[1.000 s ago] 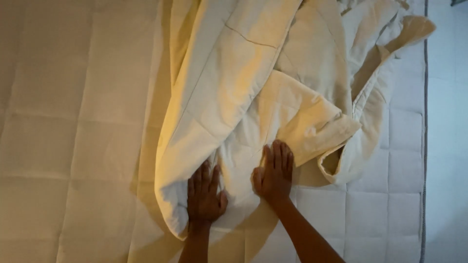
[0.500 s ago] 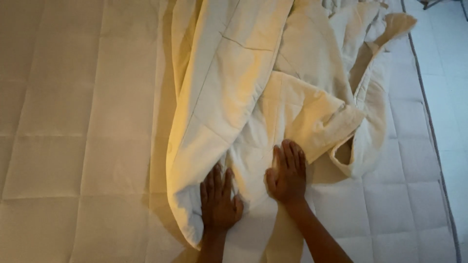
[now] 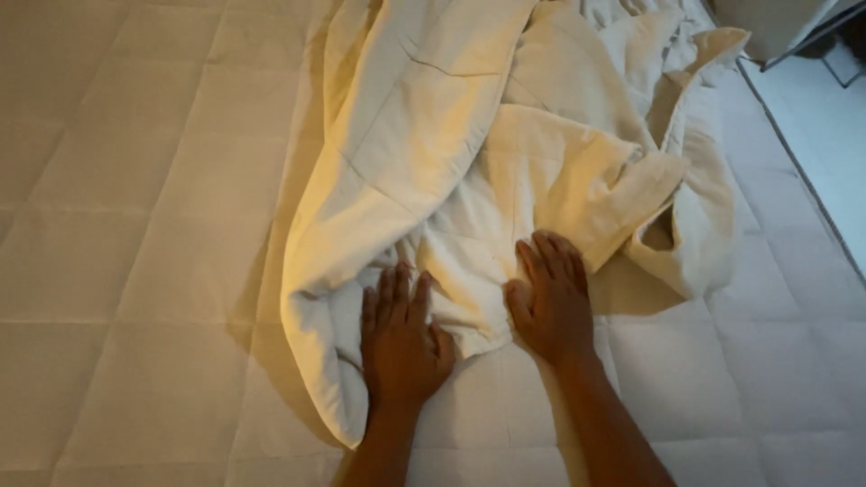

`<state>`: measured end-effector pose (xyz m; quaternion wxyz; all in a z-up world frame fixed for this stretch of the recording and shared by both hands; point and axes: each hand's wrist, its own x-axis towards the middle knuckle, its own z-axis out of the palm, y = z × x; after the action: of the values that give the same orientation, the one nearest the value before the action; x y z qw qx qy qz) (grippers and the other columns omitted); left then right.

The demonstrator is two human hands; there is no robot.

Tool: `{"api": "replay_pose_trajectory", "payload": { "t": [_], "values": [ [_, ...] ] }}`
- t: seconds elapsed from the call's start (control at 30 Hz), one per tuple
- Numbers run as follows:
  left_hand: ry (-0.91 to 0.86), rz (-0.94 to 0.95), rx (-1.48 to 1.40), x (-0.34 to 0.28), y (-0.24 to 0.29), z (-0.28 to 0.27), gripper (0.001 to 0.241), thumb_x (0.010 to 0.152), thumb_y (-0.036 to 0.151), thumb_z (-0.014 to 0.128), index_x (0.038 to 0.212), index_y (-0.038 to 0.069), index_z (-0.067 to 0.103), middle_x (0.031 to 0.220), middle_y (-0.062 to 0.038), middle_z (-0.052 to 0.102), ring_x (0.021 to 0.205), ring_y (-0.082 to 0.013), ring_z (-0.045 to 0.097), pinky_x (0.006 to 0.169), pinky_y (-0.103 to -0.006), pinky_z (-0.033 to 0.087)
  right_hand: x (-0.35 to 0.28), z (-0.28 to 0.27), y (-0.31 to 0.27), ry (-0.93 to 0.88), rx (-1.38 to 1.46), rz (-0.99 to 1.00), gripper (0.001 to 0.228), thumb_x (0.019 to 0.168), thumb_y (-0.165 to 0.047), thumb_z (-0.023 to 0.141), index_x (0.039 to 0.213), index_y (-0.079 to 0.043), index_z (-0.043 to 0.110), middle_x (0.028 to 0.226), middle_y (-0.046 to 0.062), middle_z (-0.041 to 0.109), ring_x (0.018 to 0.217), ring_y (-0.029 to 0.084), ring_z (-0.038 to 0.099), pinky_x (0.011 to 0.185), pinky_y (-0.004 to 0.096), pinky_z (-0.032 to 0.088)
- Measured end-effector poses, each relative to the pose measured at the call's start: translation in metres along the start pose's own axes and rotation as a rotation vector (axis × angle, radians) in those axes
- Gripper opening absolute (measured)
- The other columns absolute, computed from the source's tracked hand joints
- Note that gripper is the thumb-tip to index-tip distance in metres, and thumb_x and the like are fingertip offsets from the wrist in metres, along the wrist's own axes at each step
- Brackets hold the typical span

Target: The person folds a white duvet on a bed by hand. They repeatedly smooth, fold, and adjust the bedding to create a neat pile on the mattress.

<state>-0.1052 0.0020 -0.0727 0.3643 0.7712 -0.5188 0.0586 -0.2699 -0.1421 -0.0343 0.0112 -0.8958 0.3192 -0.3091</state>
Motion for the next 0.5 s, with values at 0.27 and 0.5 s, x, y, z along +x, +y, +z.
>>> {"api": "replay_pose_trajectory", "payload": {
  "t": [0.27, 0.5],
  "values": [
    [0.002, 0.056, 0.076, 0.005, 0.003, -0.008, 0.066, 0.079, 0.026, 0.058, 0.140, 0.001, 0.056, 0.151, -0.027, 0.047, 0.147, -0.0399, 0.037, 0.124, -0.0561, 0.016, -0.015, 0.026, 0.038, -0.031, -0.051, -0.086, 0.052, 0.099, -0.031, 0.058, 0.141, -0.001, 0.056, 0.148, 0.025, 0.052, 0.143, 0.041, 0.043, 0.122, 0.051, 0.026],
    [0.101, 0.216, 0.176, -0.009, -0.006, 0.005, 0.081, 0.091, 0.048, 0.057, 0.147, -0.009, 0.042, 0.155, -0.037, 0.033, 0.149, -0.0490, 0.024, 0.121, -0.0571, 0.010, -0.025, 0.045, 0.055, 0.006, -0.008, -0.112, 0.060, 0.100, -0.037, 0.057, 0.143, 0.005, 0.050, 0.151, 0.029, 0.047, 0.144, 0.045, 0.039, 0.121, 0.050, 0.025]
  ]
}}
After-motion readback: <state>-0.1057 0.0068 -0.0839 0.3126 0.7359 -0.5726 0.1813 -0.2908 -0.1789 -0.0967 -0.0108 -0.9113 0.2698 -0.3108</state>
